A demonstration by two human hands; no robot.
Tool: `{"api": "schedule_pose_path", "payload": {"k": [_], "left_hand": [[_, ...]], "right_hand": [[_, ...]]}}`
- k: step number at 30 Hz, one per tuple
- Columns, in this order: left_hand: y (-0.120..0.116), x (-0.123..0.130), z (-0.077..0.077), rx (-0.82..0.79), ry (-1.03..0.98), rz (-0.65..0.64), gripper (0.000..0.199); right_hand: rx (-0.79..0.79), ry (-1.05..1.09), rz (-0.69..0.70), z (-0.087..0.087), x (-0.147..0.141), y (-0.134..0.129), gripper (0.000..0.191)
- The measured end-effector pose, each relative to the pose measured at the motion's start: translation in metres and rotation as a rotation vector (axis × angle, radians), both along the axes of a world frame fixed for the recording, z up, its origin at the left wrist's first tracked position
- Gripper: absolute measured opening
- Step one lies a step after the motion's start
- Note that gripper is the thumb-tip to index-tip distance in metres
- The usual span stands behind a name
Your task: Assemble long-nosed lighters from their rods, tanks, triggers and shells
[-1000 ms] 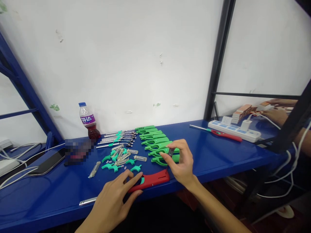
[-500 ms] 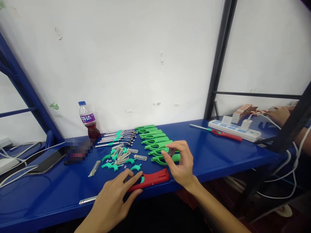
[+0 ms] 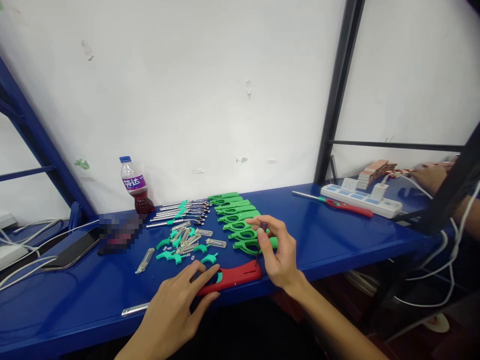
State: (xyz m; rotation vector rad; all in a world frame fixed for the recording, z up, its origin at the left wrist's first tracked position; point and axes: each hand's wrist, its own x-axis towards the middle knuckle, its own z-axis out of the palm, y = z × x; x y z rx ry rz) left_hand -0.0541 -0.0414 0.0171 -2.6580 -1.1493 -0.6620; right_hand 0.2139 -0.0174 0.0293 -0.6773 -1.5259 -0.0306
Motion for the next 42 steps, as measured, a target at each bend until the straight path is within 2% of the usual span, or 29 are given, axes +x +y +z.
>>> {"api": "schedule_pose_path", "payload": {"k": [5, 8, 12, 18, 25, 31, 38, 42], "left_hand": [[0.0002, -0.0002, -0.0014, 0.014, -0.008, 0.0, 0.039], [-0.0005, -0.0006, -0.0017, 0.019, -0.011, 0.001, 0.039], [-0.001, -0.0006, -0.0013, 0.01, -0.006, -0.005, 0.039], [0.0, 0.0, -0.0006, 0.019, -0.013, -0.01, 0.039], [0.0002, 0.0007, -0.001, 0.024, -0.007, 0.0, 0.039], [0.0003, 0.0001, -0.0015, 0.02, 0.006, 0.005, 0.04], [-0.0002, 0.0001, -0.0006, 0.023, 0.003, 0.002, 0.04], [0.0011, 0.0005, -0.0004, 0.011, 0.012, 0.001, 0.04]], "right_hand": [[0.036, -0.011, -0.082, 0.0048, 0.0003, 0.0015, 0.032], [0.061, -0.02, -0.117, 0.005, 0.0008, 0.0028, 0.035], [0.088, -0.071, -0.097, 0.0048, 0.0016, 0.0023, 0.041], [0.208, -0.049, -0.106, 0.0012, 0.0018, 0.0014, 0.031], [0.129, -0.034, -0.087, 0.0028, 0.0013, 0.0016, 0.035], [0.194, 0.039, -0.056, -0.0014, 0.0014, 0.0038, 0.032], [0.051, 0.026, 0.0, -0.0012, -0.0001, 0.0026, 0.037], [0.101, -0.001, 0.008, -0.0008, 0.0011, 0.0025, 0.03]]}}
